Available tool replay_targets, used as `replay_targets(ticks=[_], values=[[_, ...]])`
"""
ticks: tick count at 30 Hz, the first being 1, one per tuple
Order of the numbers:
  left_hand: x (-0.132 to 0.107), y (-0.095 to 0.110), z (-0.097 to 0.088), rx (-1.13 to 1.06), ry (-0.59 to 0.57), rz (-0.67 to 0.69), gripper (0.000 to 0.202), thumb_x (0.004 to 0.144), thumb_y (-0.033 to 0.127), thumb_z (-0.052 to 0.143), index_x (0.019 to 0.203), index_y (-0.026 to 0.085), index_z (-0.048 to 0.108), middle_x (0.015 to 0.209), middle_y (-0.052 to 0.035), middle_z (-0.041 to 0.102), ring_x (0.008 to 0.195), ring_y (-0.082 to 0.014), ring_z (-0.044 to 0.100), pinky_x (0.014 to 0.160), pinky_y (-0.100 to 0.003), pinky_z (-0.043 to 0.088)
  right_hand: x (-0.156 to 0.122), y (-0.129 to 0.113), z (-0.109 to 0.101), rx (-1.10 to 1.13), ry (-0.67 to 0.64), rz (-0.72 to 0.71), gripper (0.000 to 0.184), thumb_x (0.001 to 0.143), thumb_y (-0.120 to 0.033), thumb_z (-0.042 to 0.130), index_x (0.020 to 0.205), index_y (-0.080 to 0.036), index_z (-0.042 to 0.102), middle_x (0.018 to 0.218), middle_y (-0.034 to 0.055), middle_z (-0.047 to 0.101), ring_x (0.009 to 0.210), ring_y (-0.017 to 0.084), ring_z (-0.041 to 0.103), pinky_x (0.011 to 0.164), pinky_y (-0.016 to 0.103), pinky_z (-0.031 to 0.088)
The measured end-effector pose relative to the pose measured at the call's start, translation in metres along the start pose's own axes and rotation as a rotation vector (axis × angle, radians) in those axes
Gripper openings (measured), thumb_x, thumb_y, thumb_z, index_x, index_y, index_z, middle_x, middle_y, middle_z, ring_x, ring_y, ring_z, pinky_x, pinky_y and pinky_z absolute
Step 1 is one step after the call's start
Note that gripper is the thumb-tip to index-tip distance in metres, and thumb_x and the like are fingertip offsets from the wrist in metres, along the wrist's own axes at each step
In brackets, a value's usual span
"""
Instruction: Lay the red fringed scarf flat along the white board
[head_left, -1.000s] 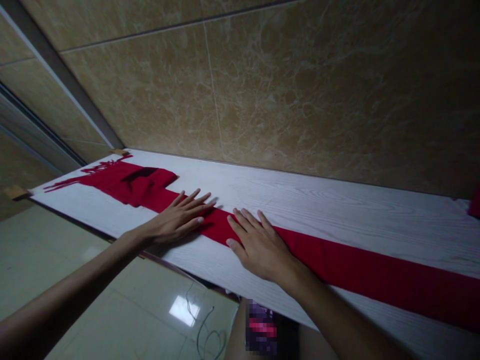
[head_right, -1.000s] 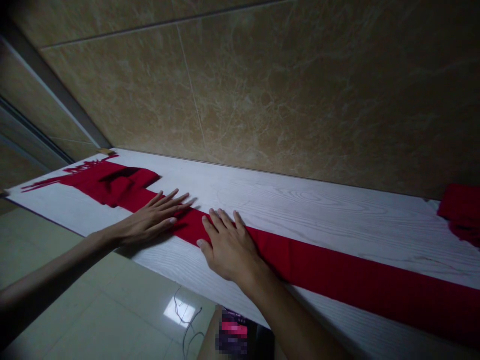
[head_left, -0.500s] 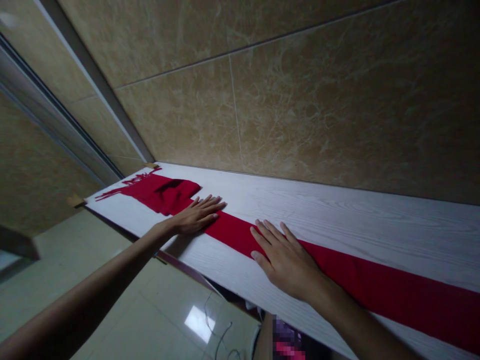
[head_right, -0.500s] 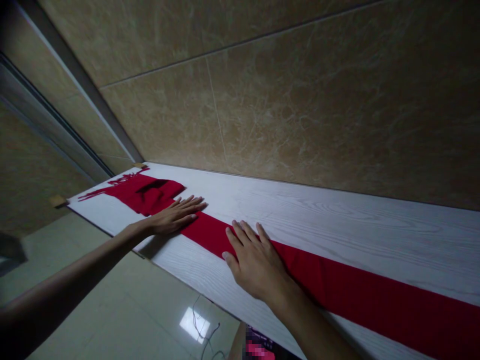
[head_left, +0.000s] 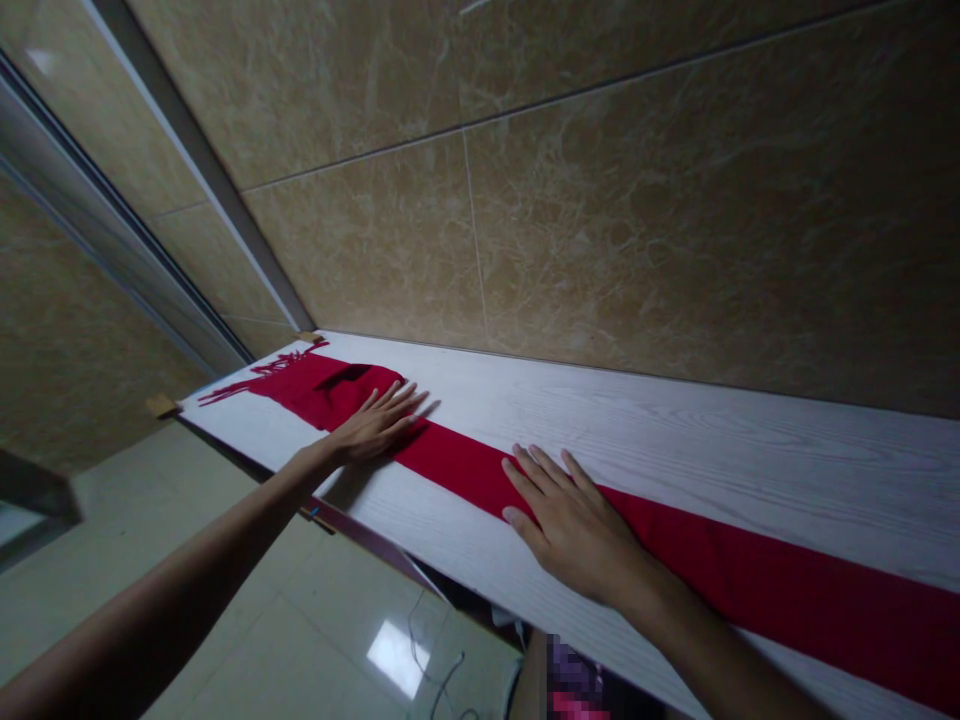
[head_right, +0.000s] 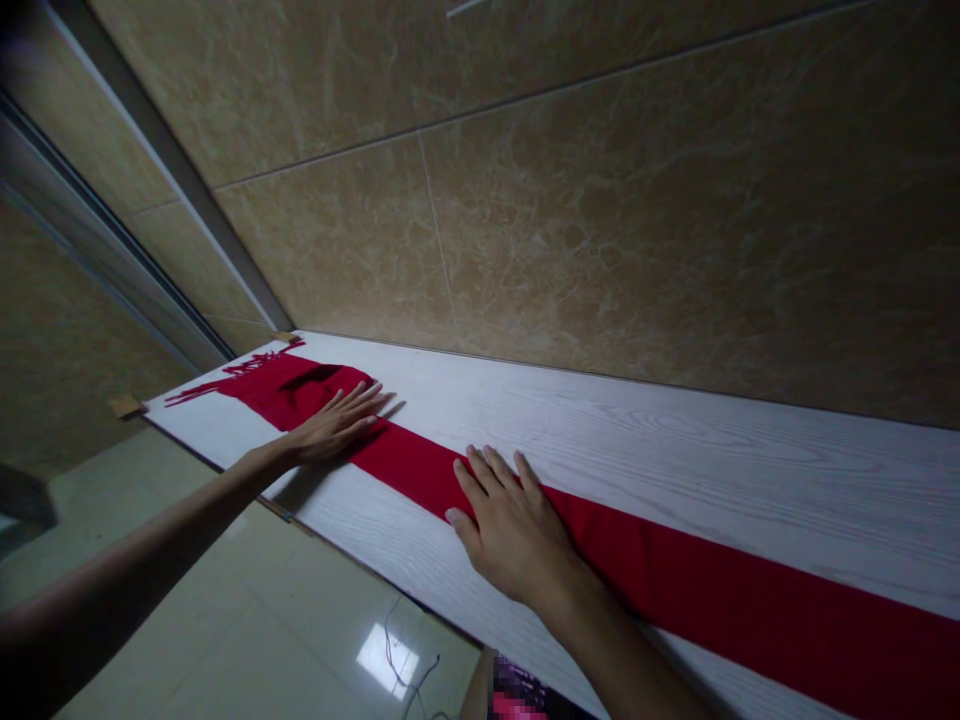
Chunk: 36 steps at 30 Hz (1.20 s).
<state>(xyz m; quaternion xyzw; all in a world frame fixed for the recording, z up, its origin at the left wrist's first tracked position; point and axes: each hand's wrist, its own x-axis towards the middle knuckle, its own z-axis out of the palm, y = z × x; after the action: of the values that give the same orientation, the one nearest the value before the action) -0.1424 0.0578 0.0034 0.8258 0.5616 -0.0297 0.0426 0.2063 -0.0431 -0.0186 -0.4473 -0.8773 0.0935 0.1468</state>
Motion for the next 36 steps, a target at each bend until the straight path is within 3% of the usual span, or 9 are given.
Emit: replay_targets(ticks=[6, 10, 16, 20, 22, 25, 27, 31, 36], values=[[0.003, 0.005, -0.003, 0.023, -0.036, -0.012, 0.071, 0.100, 0.065, 0.016, 0.160, 0.030, 0.022, 0.167, -0.0034, 0.012, 0.155, -0.0354, 0.004, 0.121, -0.064, 0.009, 0.000, -0.002, -0.003, -0.008, -0.031, 0.003, 0.061, 0.103, -0.050, 0.032, 0.155, -0.019, 0.038, 0.164, 0.0061, 0.027, 0.153, 0.025, 0.022, 0.125, 0.054, 0.014], [0.004, 0.009, 0.000, -0.016, 0.039, 0.034, 0.071, 0.099, 0.066, 0.015, 0.161, 0.032, 0.018, 0.168, -0.0021, 0.006, 0.155, -0.0353, 0.000, 0.121, -0.064, 0.008, 0.000, -0.003, -0.004, -0.026, -0.035, 0.004, 0.061, 0.103, -0.050, 0.032, 0.155, -0.019, 0.038, 0.164, 0.0068, 0.028, 0.153, 0.025, 0.023, 0.125, 0.053, 0.015], [0.003, 0.014, 0.004, -0.016, -0.020, -0.002, 0.075, 0.099, 0.068, 0.018, 0.161, 0.026, 0.020, 0.168, -0.0094, 0.011, 0.154, -0.0384, 0.003, 0.119, -0.067, 0.008, -0.001, -0.003, -0.005, -0.043, -0.032, 0.000, 0.061, 0.103, -0.049, 0.032, 0.155, -0.017, 0.038, 0.164, 0.0077, 0.028, 0.153, 0.025, 0.023, 0.125, 0.053, 0.015], [0.000, 0.051, -0.005, 0.007, 0.088, 0.090, 0.070, 0.101, 0.064, 0.016, 0.161, 0.029, 0.019, 0.168, -0.0034, 0.005, 0.154, -0.0377, 0.001, 0.121, -0.064, 0.004, -0.001, -0.003, -0.005, -0.049, -0.032, -0.002, 0.061, 0.103, -0.049, 0.032, 0.155, -0.017, 0.038, 0.164, 0.0077, 0.028, 0.153, 0.025, 0.023, 0.125, 0.054, 0.015], [-0.004, 0.078, -0.006, 0.010, 0.053, 0.193, 0.067, 0.102, 0.063, 0.017, 0.161, 0.031, 0.017, 0.168, -0.0017, 0.005, 0.155, -0.0350, 0.001, 0.122, -0.061, 0.004, -0.001, -0.003, -0.005, -0.049, -0.035, 0.001, 0.061, 0.103, -0.049, 0.032, 0.155, -0.017, 0.037, 0.164, 0.0077, 0.027, 0.153, 0.025, 0.022, 0.125, 0.054, 0.014], [-0.008, 0.106, -0.002, -0.002, -0.026, 0.236, 0.066, 0.102, 0.063, 0.019, 0.161, 0.032, 0.016, 0.168, -0.0021, 0.009, 0.155, -0.0323, 0.004, 0.123, -0.059, 0.006, 0.000, -0.003, -0.004, -0.043, -0.038, 0.002, 0.062, 0.103, -0.050, 0.032, 0.156, -0.018, 0.037, 0.165, 0.0078, 0.027, 0.153, 0.025, 0.021, 0.125, 0.054, 0.013], [-0.009, 0.114, 0.000, -0.007, -0.049, 0.221, 0.067, 0.102, 0.064, 0.019, 0.161, 0.032, 0.016, 0.168, -0.0030, 0.009, 0.155, -0.0327, 0.004, 0.123, -0.059, 0.006, 0.000, -0.003, -0.004, -0.039, -0.037, -0.002, 0.062, 0.103, -0.050, 0.031, 0.156, -0.018, 0.037, 0.164, 0.0081, 0.028, 0.153, 0.025, 0.021, 0.125, 0.053, 0.013], [-0.009, 0.119, 0.001, -0.025, 0.019, 0.241, 0.067, 0.102, 0.062, 0.019, 0.161, 0.031, 0.013, 0.168, -0.0027, 0.004, 0.155, -0.0324, -0.001, 0.123, -0.059, 0.003, -0.001, -0.003, -0.005, -0.026, -0.037, -0.007, 0.062, 0.104, -0.050, 0.031, 0.156, -0.017, 0.037, 0.164, 0.0087, 0.029, 0.154, 0.025, 0.020, 0.125, 0.054, 0.012], [-0.012, 0.128, 0.014, -0.034, 0.010, 0.305, 0.066, 0.102, 0.063, 0.025, 0.161, 0.033, 0.016, 0.167, -0.0017, 0.009, 0.155, -0.0300, 0.005, 0.125, -0.054, 0.003, 0.000, -0.004, -0.007, 0.004, -0.059, 0.004, 0.063, 0.103, -0.050, 0.032, 0.156, -0.015, 0.036, 0.165, 0.0085, 0.025, 0.154, 0.026, 0.019, 0.125, 0.055, 0.011]])
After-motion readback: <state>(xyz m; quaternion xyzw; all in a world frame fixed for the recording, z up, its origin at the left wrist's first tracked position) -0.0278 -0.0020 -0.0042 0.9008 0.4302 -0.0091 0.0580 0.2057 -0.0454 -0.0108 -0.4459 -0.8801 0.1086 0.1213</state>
